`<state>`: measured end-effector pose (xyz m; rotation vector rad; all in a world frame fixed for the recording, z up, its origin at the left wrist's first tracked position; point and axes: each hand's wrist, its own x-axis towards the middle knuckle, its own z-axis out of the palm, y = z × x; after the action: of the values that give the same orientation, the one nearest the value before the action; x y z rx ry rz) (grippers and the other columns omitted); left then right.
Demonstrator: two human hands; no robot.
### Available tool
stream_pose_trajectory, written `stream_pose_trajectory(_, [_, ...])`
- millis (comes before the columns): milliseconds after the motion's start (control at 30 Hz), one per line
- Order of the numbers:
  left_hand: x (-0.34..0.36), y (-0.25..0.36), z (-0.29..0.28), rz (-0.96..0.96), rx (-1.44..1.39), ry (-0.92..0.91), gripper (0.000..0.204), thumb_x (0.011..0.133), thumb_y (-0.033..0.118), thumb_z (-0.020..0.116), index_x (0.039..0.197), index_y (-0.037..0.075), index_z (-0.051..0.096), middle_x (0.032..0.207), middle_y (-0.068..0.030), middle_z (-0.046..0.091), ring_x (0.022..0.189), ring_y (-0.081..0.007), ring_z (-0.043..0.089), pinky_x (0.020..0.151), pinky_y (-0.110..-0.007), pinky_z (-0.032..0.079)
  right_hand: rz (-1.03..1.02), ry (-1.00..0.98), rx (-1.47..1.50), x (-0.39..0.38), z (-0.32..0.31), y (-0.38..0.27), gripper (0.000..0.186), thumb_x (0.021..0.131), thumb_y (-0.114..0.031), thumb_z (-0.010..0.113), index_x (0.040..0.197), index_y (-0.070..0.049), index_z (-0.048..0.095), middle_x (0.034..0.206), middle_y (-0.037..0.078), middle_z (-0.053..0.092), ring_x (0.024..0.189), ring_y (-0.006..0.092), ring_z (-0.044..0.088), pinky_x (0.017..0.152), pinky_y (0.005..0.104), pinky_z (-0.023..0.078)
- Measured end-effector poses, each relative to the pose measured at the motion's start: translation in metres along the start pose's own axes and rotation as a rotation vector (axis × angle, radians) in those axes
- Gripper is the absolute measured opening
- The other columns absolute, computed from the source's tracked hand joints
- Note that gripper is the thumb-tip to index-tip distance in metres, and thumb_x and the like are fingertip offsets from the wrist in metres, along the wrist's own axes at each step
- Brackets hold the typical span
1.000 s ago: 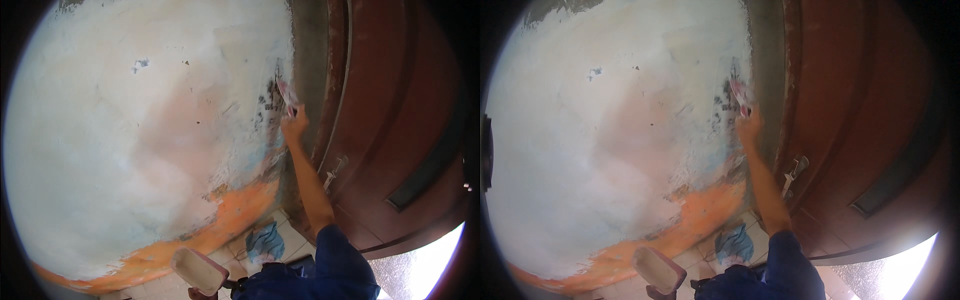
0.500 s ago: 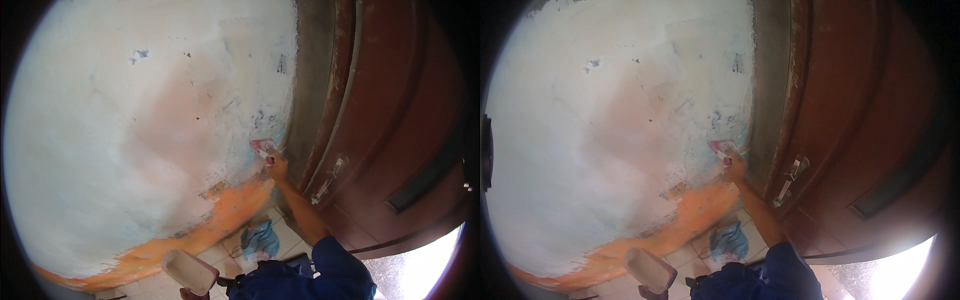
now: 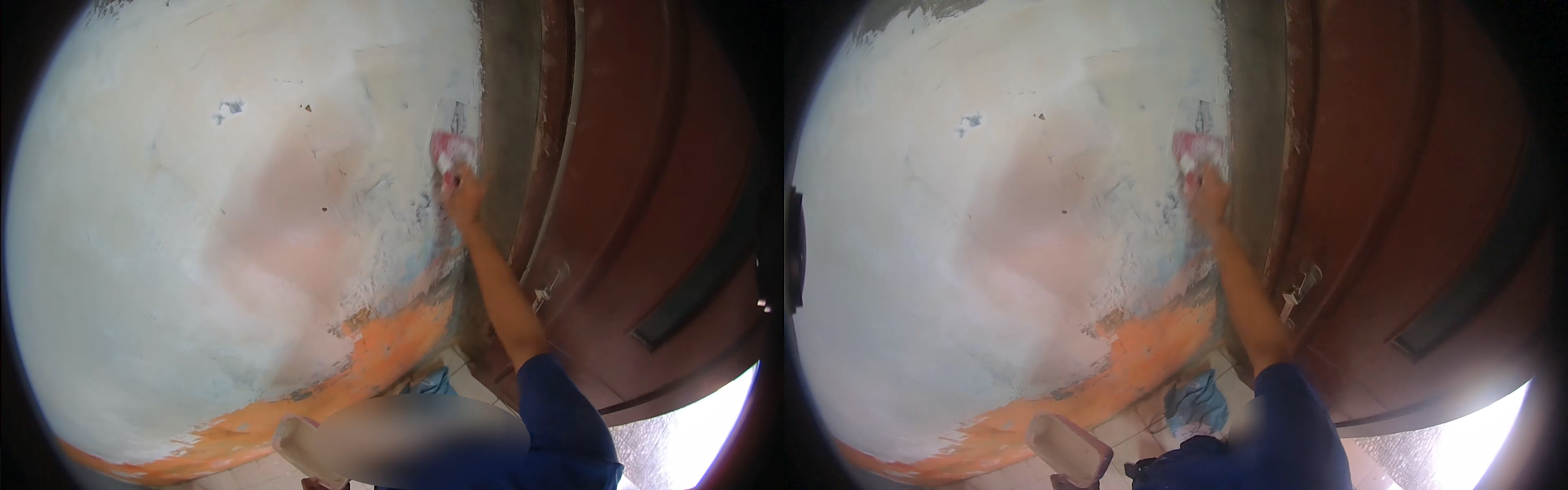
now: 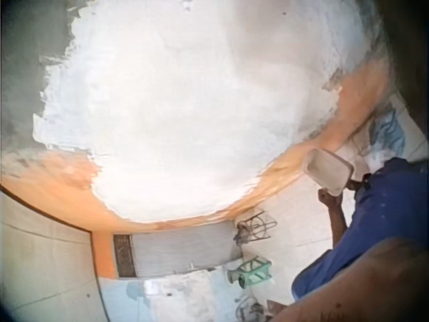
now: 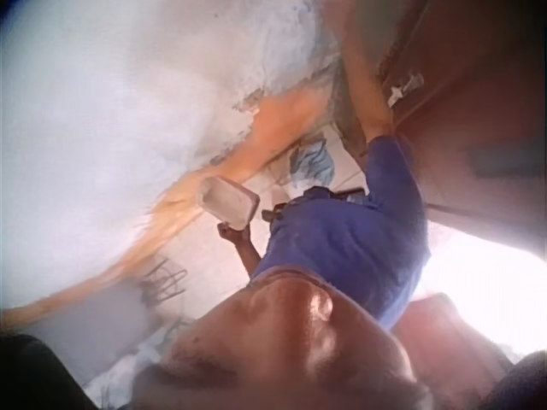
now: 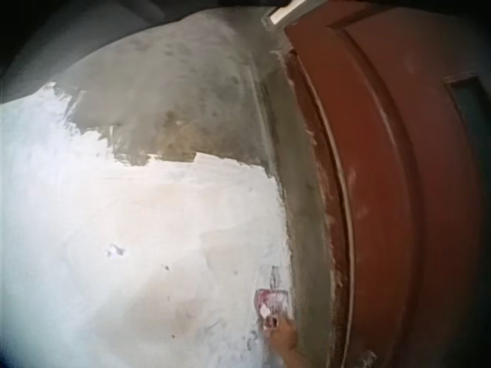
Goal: The person applies plaster to a wall using a scraper, taking material from a handheld container and spreading it over the wall surface.
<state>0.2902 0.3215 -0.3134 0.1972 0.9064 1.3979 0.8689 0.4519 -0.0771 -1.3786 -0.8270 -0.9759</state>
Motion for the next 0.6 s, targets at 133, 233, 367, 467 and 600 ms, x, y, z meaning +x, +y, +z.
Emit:
stream_pose_trajectory(133, [0.053, -0.01, -0.061, 0.042, 0.239, -0.071, 0.071, 0.061, 0.021, 0.05, 0.128, -0.001, 0.042, 0.131, -0.0196, 0.043, 0.125, -0.0365, 0.034, 0.105, -0.053, 0.026, -0.017, -0.156, 0.077, -0.135, -0.002, 0.004, 0.028, 0.067, -0.009, 0.065, 0.093, -0.004, 0.058, 0.079, 0.016, 0.06, 0.067, 0.0335, 0.06, 0.059, 0.0391, 0.048])
stream_pose_trajectory(233, [0.044, -0.004, -0.037, -0.027, 0.137, -0.099, 0.069, 0.063, 0.022, 0.051, 0.127, -0.001, 0.043, 0.131, -0.0197, 0.043, 0.125, -0.0367, 0.034, 0.105, -0.053, 0.025, -0.048, -0.19, 0.131, -0.179, -0.035, 0.004, 0.037, 0.067, -0.009, 0.065, 0.103, -0.002, 0.057, 0.079, 0.016, 0.06, 0.07, 0.0318, 0.062, 0.061, 0.0374, 0.05])
stream_pose_trajectory(367, [0.01, 0.005, 0.024, -0.148, -0.149, -0.052, 0.068, 0.063, 0.022, 0.051, 0.126, 0.0, 0.044, 0.132, -0.0195, 0.043, 0.125, -0.0363, 0.034, 0.105, -0.053, 0.026, 0.24, -0.043, 0.051, -0.125, -0.058, -0.003, 0.023, 0.064, 0.001, 0.058, 0.086, -0.002, 0.054, 0.071, 0.016, 0.058, 0.062, 0.0327, 0.059, 0.058, 0.0355, 0.048])
stream_pose_trajectory(467, [0.014, 0.001, 0.009, -0.089, -0.104, -0.043, 0.069, 0.062, 0.022, 0.051, 0.128, 0.001, 0.042, 0.131, -0.0188, 0.043, 0.125, -0.0357, 0.035, 0.105, -0.052, 0.026, 0.368, 0.049, 0.029, -0.023, -0.056, -0.03, 0.022, 0.066, -0.005, 0.062, 0.086, -0.002, 0.052, 0.073, 0.016, 0.058, 0.067, 0.0354, 0.059, 0.062, 0.0388, 0.048])
stream_pose_trajectory(600, [0.032, -0.011, -0.031, 0.203, 0.485, -0.277, 0.07, 0.063, 0.022, 0.051, 0.129, 0.001, 0.041, 0.131, -0.018, 0.043, 0.125, -0.0355, 0.035, 0.105, -0.052, 0.027, 0.089, 0.051, 0.057, -0.012, -0.015, -0.016, 0.024, 0.07, -0.007, 0.062, 0.092, -0.001, 0.055, 0.076, 0.017, 0.06, 0.065, 0.0345, 0.06, 0.061, 0.0374, 0.048])
